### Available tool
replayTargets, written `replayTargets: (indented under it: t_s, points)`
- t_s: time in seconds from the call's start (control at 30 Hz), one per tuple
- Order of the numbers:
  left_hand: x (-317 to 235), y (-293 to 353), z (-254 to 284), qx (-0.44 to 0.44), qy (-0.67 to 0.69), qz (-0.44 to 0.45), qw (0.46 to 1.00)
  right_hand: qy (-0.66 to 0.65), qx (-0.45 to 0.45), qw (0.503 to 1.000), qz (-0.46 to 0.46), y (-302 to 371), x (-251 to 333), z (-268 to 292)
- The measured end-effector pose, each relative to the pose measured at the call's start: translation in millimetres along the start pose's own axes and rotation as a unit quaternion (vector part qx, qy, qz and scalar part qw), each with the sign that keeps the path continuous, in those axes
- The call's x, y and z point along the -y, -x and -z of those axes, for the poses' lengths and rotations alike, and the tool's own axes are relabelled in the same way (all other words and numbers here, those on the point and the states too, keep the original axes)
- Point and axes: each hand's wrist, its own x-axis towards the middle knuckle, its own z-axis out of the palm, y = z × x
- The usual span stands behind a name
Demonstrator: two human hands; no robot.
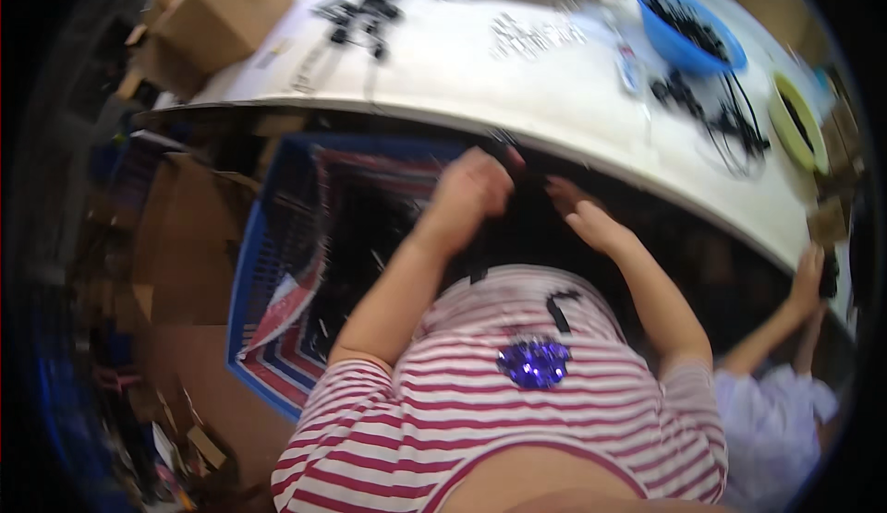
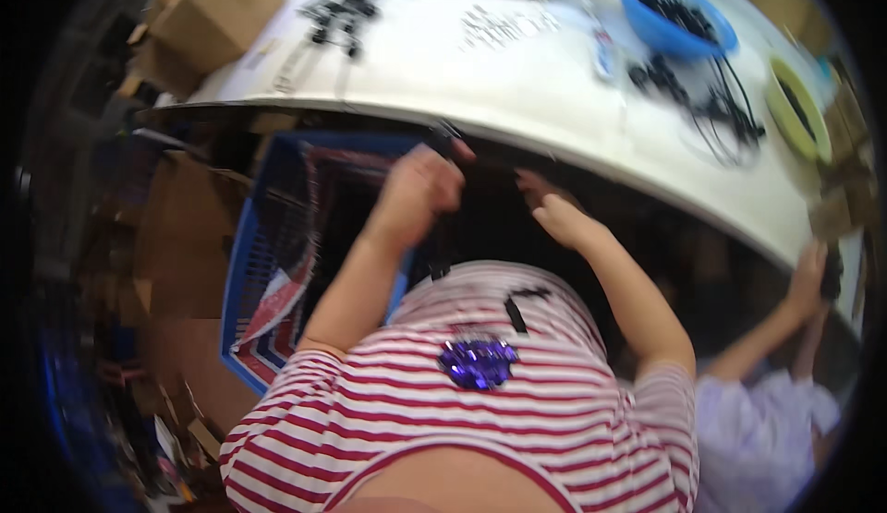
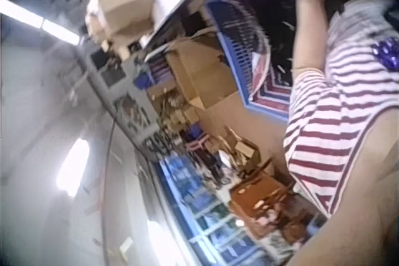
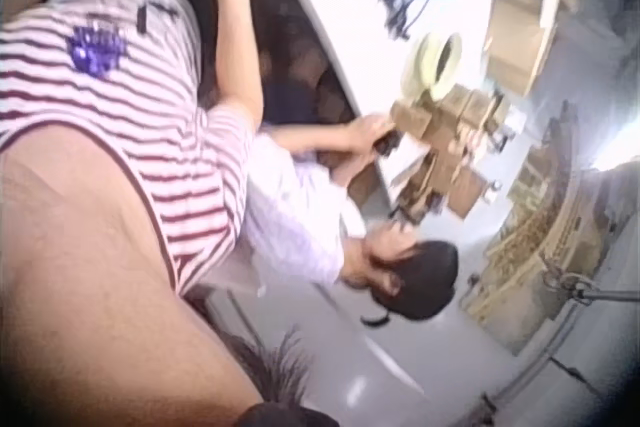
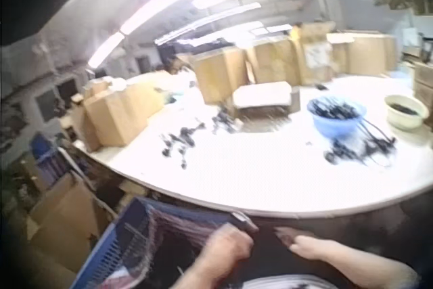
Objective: The person assembles small electronic components at a workbench. They pick up a small black circular device, apply glue from a tube into its center, and then insert a small white component. The person repeats this process for a second unit, handling the glue tube and components with both hands.
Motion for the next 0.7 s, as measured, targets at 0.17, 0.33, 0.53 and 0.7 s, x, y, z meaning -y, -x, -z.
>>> replayTargets:
  t_s: [0.17, 0.33, 0.53, 0.7]
  points:
    - [0.0, -3.0, 14.7, 0.036, 0.237, -0.014, 0.971, 0.304, 0.156, 0.939, -0.031, 9.7, -76.5, -68.0]
    - [9.2, -6.5, 16.5, 0.031, 0.256, -0.017, 0.966, 0.310, 0.128, 0.942, -0.021, 12.9, -85.4, -77.9]
    - [9.0, -14.0, 12.9, 0.031, 0.256, -0.024, 0.966, 0.138, -0.049, 0.989, 0.001, 16.7, -29.7, -44.7]
    - [15.2, -13.7, -26.3, -0.002, 0.280, -0.122, 0.952, -0.200, -0.033, 0.979, -0.018, 21.8, 73.7, -15.9]
